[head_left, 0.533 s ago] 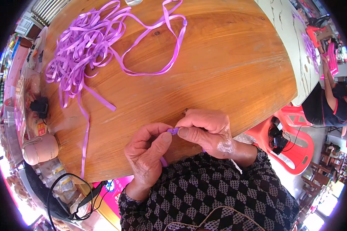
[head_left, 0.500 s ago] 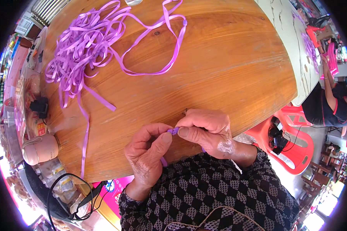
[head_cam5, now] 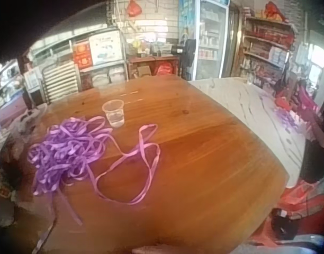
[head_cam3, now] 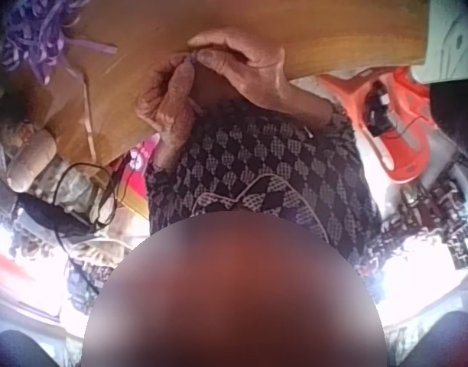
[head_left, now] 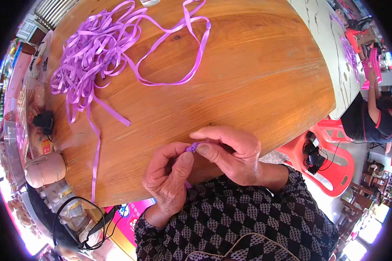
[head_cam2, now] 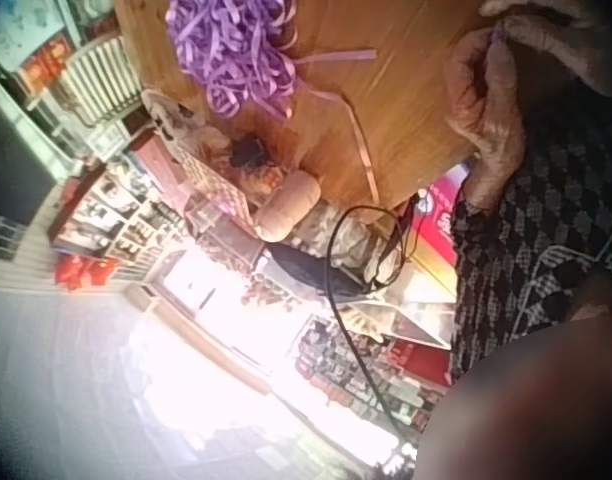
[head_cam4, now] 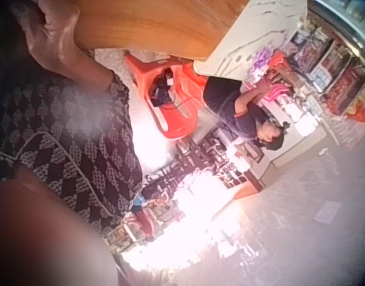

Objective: The person ties knots in a purple ribbon by hand, pulling the ribbon through loops to form a chain. They then pick up a second purple ribbon and tie it to the first, creating a branching structure.

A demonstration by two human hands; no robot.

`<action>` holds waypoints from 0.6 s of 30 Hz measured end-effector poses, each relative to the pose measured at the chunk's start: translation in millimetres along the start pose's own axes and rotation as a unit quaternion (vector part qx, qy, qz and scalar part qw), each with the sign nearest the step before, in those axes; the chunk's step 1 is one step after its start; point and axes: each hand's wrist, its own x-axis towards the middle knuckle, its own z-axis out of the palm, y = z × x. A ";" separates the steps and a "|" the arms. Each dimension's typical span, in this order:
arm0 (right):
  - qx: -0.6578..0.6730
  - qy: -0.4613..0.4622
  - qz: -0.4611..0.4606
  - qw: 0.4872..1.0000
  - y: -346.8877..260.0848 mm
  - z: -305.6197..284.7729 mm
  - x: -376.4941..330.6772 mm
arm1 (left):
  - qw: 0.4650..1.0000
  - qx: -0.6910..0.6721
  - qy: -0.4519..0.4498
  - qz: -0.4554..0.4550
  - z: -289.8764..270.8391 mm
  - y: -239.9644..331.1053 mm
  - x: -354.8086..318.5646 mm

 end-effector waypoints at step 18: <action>0.052 -0.045 0.065 0.996 -4.2 -4.4 -5.3 | 0.989 0.127 0.025 0.070 -3.5 -1.7 -7.5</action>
